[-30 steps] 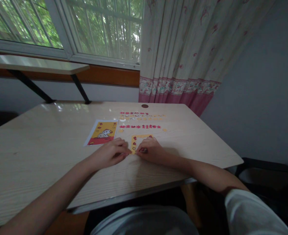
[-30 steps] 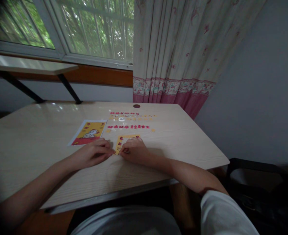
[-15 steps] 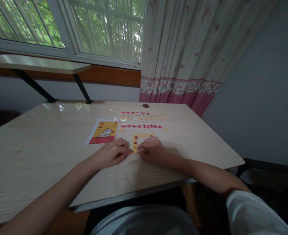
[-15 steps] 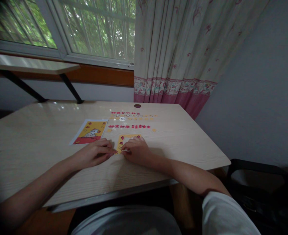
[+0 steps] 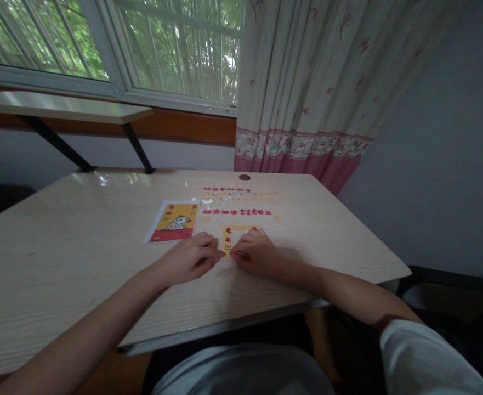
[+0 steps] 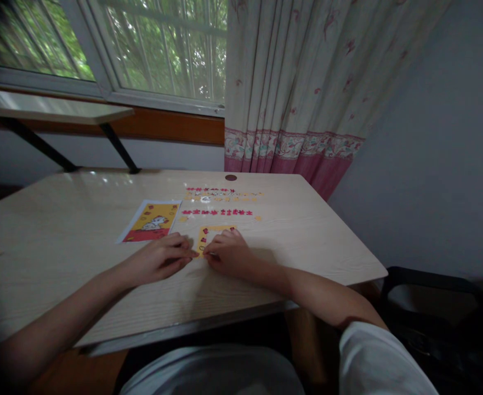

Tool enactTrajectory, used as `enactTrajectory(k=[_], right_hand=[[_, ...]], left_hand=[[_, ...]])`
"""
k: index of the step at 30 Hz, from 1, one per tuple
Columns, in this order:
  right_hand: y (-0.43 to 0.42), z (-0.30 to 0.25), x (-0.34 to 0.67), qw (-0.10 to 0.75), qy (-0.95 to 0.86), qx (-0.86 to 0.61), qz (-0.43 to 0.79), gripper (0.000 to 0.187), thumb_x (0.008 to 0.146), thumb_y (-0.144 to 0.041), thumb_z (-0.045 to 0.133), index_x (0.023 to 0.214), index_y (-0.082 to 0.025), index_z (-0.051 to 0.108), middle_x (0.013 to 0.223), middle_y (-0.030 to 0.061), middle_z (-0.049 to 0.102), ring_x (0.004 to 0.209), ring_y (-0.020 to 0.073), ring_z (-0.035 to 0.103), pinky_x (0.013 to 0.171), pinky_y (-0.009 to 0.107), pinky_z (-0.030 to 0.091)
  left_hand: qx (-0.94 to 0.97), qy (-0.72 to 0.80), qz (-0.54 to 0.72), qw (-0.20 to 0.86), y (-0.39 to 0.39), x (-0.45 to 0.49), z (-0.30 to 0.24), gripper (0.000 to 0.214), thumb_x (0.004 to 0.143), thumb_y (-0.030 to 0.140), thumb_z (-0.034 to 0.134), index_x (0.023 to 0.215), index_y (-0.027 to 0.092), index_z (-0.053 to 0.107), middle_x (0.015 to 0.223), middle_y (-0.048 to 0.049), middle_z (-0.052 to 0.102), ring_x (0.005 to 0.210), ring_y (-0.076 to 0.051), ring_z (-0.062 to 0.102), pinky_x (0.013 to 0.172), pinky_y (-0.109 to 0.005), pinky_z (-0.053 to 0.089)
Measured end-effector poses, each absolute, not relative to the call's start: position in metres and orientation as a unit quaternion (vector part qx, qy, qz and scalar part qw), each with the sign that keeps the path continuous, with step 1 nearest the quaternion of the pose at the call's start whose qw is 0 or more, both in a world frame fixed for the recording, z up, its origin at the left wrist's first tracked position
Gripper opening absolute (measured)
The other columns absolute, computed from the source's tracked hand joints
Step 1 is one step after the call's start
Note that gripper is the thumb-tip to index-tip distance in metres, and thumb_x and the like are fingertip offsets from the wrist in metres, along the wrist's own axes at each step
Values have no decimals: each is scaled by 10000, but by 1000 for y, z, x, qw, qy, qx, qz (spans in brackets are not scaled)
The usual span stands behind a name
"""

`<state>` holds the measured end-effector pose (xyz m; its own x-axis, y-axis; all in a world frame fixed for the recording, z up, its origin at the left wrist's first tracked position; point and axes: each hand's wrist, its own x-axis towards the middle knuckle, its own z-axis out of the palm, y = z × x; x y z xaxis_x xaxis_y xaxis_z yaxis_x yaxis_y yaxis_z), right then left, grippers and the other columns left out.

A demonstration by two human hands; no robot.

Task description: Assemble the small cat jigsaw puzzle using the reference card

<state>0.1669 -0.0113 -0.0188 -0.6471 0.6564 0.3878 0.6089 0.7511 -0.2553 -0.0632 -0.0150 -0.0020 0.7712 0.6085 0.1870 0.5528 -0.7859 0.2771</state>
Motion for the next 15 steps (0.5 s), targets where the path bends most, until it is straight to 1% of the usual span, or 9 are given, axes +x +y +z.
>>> enactTrajectory(k=[4,7,9,11,15], right_hand=[[-14,-15,168,211,-920,-330,32,131,841,-260,572,841,-210,694,820,22,666,814,172,514,803,344,308],[-11,-11,171,198,-928,-311,50,134,846,-256,570,856,-209,694,829,28,657,812,165,513,794,324,330],[-5,-8,176,195,-933,-291,81,128,841,-240,582,903,-216,692,868,26,654,835,157,526,799,305,348],[5,-5,187,197,-935,-275,105,161,841,-242,591,974,-222,679,930,31,652,889,157,539,818,298,361],[27,0,217,187,-927,-309,104,212,857,-280,577,1041,-214,658,1006,58,653,950,172,562,849,322,374]], left_hand=[[937,310,130,91,-16,-62,-2,237,887,183,439,982,202,655,890,-58,559,860,-183,525,731,-281,429],[939,309,128,80,-17,-61,-1,231,891,194,434,958,204,655,883,-58,559,864,-188,525,741,-289,430],[938,311,131,86,-17,-60,-1,228,895,215,437,979,205,647,905,-60,559,870,-188,528,754,-295,435],[931,319,145,102,-17,-60,-1,233,899,242,438,1022,202,631,963,-67,555,895,-188,531,779,-304,444],[914,344,180,117,-13,-60,-4,266,910,284,427,1083,194,608,1046,-85,545,954,-202,526,828,-336,454]])
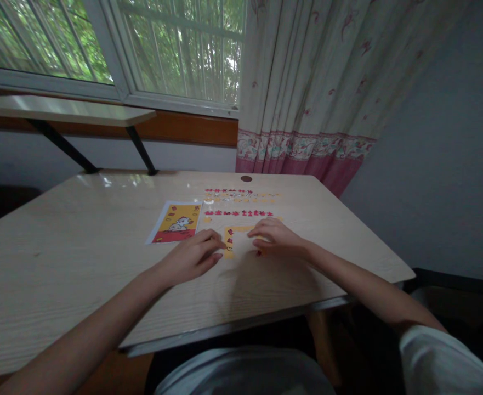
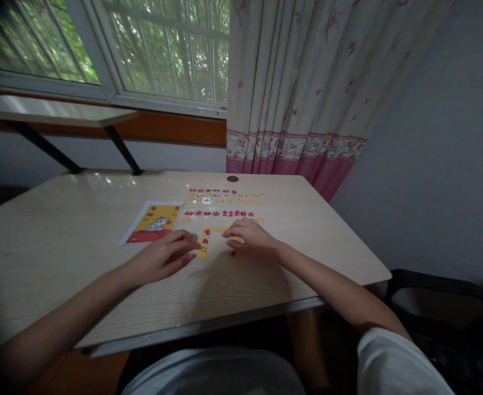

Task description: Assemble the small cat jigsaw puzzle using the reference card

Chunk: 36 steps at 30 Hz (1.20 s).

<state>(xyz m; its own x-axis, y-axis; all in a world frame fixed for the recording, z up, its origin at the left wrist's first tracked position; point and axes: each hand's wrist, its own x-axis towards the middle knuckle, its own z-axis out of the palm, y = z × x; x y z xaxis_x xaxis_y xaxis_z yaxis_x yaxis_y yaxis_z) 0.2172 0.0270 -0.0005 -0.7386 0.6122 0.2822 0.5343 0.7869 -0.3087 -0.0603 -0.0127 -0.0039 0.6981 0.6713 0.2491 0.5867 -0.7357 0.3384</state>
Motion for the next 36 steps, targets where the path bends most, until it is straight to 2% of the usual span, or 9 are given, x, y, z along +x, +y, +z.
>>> enactTrajectory(k=[6,11,20,31,36], right_hand=[[31,-10,242,186,-912,-356,88,369,858,-407,572,1176,-223,603,1119,79,627,1040,195,538,903,358,359],[27,-18,237,190,-913,-348,99,430,815,-462,613,1170,-218,610,1168,79,630,1057,191,547,926,367,343],[41,-19,240,180,-909,-363,96,404,847,-410,582,1213,-240,579,1236,71,604,1116,195,538,953,387,329],[43,-18,241,183,-908,-366,90,383,881,-411,535,1215,-226,575,1242,72,600,1111,207,534,941,397,335],[51,-17,254,226,-890,-392,55,313,894,-377,521,1142,-213,618,1183,71,627,1094,204,537,918,374,355]], left_hand=[[925,330,164,89,-8,-61,-11,297,930,298,413,1159,211,581,1169,-98,555,1060,-228,505,902,-389,430],[928,334,144,82,-9,-60,-11,300,941,315,400,1154,208,582,1174,-95,576,1067,-228,509,912,-396,424],[923,352,146,48,0,-57,-15,361,949,365,372,1209,197,559,1202,-99,576,1074,-237,499,919,-408,418],[926,353,132,34,4,-52,-15,364,948,332,364,1245,184,512,1249,-102,545,1107,-246,472,936,-412,392],[901,408,148,-19,7,-62,-7,373,941,372,356,1185,162,544,1171,-114,573,1057,-260,508,895,-425,413]])
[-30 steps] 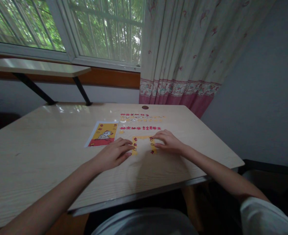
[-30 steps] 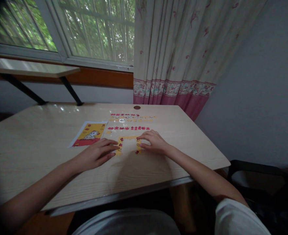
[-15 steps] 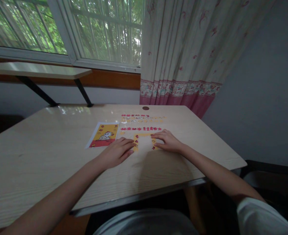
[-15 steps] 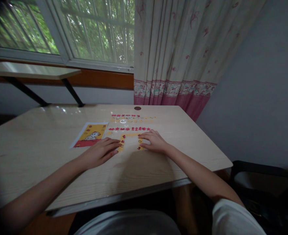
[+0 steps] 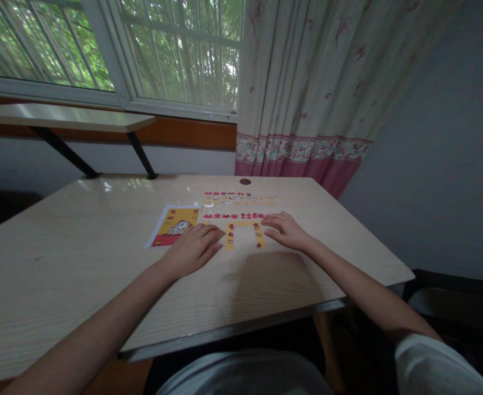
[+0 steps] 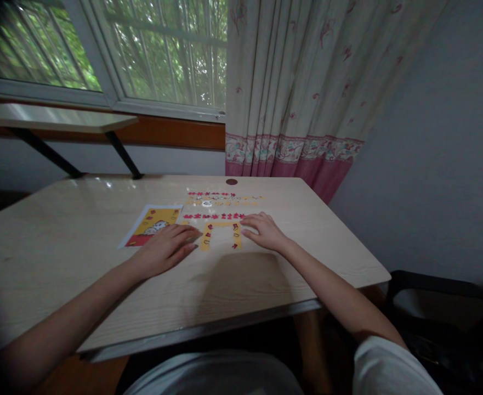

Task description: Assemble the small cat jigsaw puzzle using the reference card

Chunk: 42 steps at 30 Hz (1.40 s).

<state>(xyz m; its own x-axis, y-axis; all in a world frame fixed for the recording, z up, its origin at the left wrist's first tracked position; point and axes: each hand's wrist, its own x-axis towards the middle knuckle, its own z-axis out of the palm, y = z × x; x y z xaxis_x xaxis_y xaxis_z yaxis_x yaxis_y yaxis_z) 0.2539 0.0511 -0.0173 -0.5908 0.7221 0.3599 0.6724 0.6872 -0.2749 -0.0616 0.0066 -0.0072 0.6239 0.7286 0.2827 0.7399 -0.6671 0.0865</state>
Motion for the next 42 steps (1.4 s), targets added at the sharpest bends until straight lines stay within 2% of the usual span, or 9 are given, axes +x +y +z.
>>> enactTrajectory(k=[3,7,11,16,20,30,36,42], right_hand=[[61,-15,275,255,-861,-439,17,255,873,-350,552,1052,-202,657,1108,72,651,1019,207,557,893,365,369],[72,-14,304,220,-842,-492,-1,204,863,-333,559,960,-206,687,1017,64,676,954,216,571,868,365,376],[76,-16,313,189,-838,-511,4,220,874,-324,536,986,-216,692,1024,66,677,951,221,570,857,362,386],[76,-21,306,173,-853,-492,13,299,896,-372,501,1107,-228,658,1036,77,671,961,224,571,863,370,392],[77,-23,303,167,-863,-477,17,277,878,-375,534,1066,-228,674,1017,84,669,950,220,579,860,370,396],[76,-21,299,215,-872,-430,88,120,801,-266,604,861,-169,642,853,54,633,814,176,556,823,341,384],[71,-18,296,225,-856,-444,141,98,789,-238,585,857,-168,585,674,-10,538,629,132,455,656,266,364],[59,-12,279,289,-833,-418,217,161,830,-293,557,875,-163,640,816,43,630,716,140,520,660,264,388]], left_hand=[[-855,-484,-174,70,17,-78,-6,371,921,370,367,1106,146,599,1072,-126,597,977,-266,543,852,-419,438],[-815,-538,-187,108,30,-93,-13,395,900,333,350,1029,120,657,994,-146,604,947,-284,553,819,-408,455],[-817,-545,-155,104,33,-90,-20,414,907,356,342,1112,153,639,1042,-141,590,967,-293,539,830,-427,439],[-823,-544,-134,90,30,-84,-22,388,903,371,359,1118,213,641,1072,-121,578,984,-302,508,829,-450,416],[-841,-517,-149,57,27,-83,-22,376,907,371,375,1123,210,637,1063,-105,568,975,-276,494,856,-431,404],[-874,-455,-163,36,17,-76,-17,334,916,336,393,1109,236,646,1037,-94,566,949,-258,467,834,-417,387],[-881,-439,-175,37,15,-76,-15,310,909,313,412,1071,228,663,1014,-92,582,946,-257,470,836,-420,386],[-876,-423,-231,-10,8,-67,-11,294,893,288,427,1035,191,664,1004,-95,609,940,-241,497,846,-404,398]])
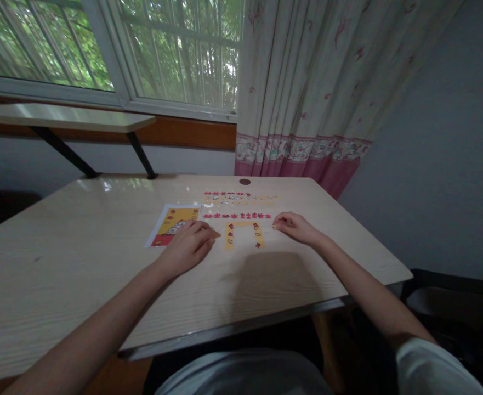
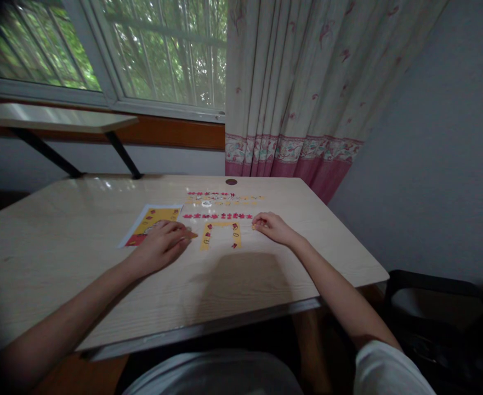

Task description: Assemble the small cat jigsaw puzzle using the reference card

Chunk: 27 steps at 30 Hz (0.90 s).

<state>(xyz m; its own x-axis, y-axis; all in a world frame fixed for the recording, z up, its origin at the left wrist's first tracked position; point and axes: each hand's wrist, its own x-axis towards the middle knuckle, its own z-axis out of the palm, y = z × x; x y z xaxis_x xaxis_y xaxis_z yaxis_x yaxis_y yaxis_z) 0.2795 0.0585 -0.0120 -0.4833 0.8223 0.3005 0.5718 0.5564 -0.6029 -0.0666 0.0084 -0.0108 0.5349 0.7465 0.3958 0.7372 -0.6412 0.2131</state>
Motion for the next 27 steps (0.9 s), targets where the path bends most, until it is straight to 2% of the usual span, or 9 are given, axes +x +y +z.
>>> enactTrajectory(k=[3,7,10,17,20,23,27], right_hand=[[49,-8,262,325,-807,-418,263,212,845,-316,541,918,-173,680,847,45,653,660,121,514,617,257,390],[39,-3,237,356,-779,-392,335,246,803,-366,608,913,-167,700,846,55,672,708,134,559,639,265,427],[35,-2,224,364,-774,-366,366,296,769,-409,646,914,-156,697,820,58,669,714,137,584,639,266,456],[24,-4,212,358,-790,-344,360,257,761,-390,654,898,-173,678,750,26,666,678,125,614,623,253,485],[21,-5,210,385,-793,-352,315,262,803,-405,610,926,-182,672,772,28,676,678,126,619,628,258,486],[22,-6,212,431,-813,-348,178,237,825,-405,600,927,-207,681,835,44,691,761,152,619,716,302,471],[23,-8,216,419,-853,-311,7,221,822,-421,622,918,-239,702,822,44,697,778,171,603,746,330,418]], left_hand=[[870,401,264,111,0,-50,-3,278,880,269,428,949,173,680,947,-84,645,898,-205,543,819,-351,423],[829,432,258,244,-8,-22,10,255,830,283,477,889,175,701,834,-58,683,716,-160,571,636,-268,427],[789,456,270,311,-5,-5,12,256,796,312,516,848,160,715,731,-45,678,622,-141,545,567,-246,393],[757,455,303,359,2,14,1,256,734,369,589,770,154,724,579,-6,588,520,-109,453,493,-224,303],[735,470,324,365,1,16,-3,258,732,381,591,732,155,715,525,14,534,495,-99,407,476,-223,270],[682,476,376,409,3,15,-3,270,707,400,602,664,147,686,551,2,559,511,-101,423,489,-229,295],[642,468,400,457,6,14,-1,265,655,407,635,618,146,659,564,-3,576,525,-104,441,510,-236,321]])
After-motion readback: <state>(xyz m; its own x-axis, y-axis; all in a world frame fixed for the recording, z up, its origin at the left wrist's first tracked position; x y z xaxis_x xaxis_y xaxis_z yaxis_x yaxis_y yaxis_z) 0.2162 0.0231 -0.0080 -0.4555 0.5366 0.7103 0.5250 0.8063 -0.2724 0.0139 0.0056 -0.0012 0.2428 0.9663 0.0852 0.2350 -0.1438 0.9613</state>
